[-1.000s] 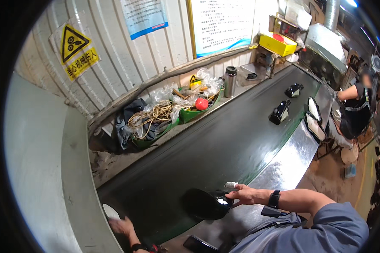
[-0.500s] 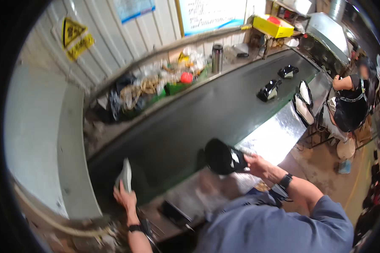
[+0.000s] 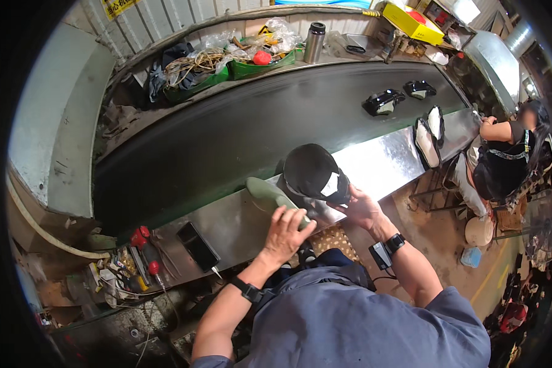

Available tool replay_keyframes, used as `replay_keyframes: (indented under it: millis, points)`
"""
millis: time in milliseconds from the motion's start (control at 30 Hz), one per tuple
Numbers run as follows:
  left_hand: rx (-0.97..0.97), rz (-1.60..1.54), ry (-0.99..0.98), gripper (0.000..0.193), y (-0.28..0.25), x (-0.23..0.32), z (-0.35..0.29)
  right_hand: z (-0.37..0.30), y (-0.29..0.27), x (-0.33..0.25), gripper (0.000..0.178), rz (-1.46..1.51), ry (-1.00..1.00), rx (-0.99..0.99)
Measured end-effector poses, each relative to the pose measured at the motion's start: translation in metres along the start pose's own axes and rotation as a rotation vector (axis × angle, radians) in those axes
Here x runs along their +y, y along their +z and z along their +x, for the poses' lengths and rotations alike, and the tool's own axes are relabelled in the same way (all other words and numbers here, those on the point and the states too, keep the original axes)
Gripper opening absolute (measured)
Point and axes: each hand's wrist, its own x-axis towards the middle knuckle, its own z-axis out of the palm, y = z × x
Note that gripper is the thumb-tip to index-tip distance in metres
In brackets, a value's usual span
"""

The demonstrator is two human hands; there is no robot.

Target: Using a toe-lasting machine to shape and attach the upper part of the shoe to the insole over a last.

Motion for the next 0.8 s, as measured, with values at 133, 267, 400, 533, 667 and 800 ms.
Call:
replay_keyframes:
  millis: [133, 267, 400, 533, 667, 800]
  points:
    - [-0.074, 0.052, 0.051, 0.03, 0.026, 0.021, -0.005, -0.013, 0.009, -0.007, 0.048, -0.008, -0.008, 0.077]
    - [0.034, -0.626, -0.382, 0.015, 0.01, 0.003, 0.017, -0.016, -0.015, -0.011, 0.049, -0.066, -0.004, 0.195]
    - [0.272, -2.193, -1.464, 0.053, -0.017, -0.069, 0.026, -0.046, 0.037, 0.001, 0.049, -1.064, -0.328, -0.153]
    - [0.075, -1.777, -1.666, 0.036, -0.002, -0.094, 0.002, -0.064, 0.013, 0.057, 0.027, -1.901, -0.454, -0.585]
    - [0.189, -1.175, -1.56, 0.031, 0.025, -0.108, -0.003, -0.049, -0.002, 0.098, 0.024, -1.885, -0.861, -0.58]
    - [0.261, -0.398, -1.365, 0.03, 0.057, -0.129, -0.002, -0.019, 0.003, 0.117, 0.076, -1.631, -0.809, -0.207]
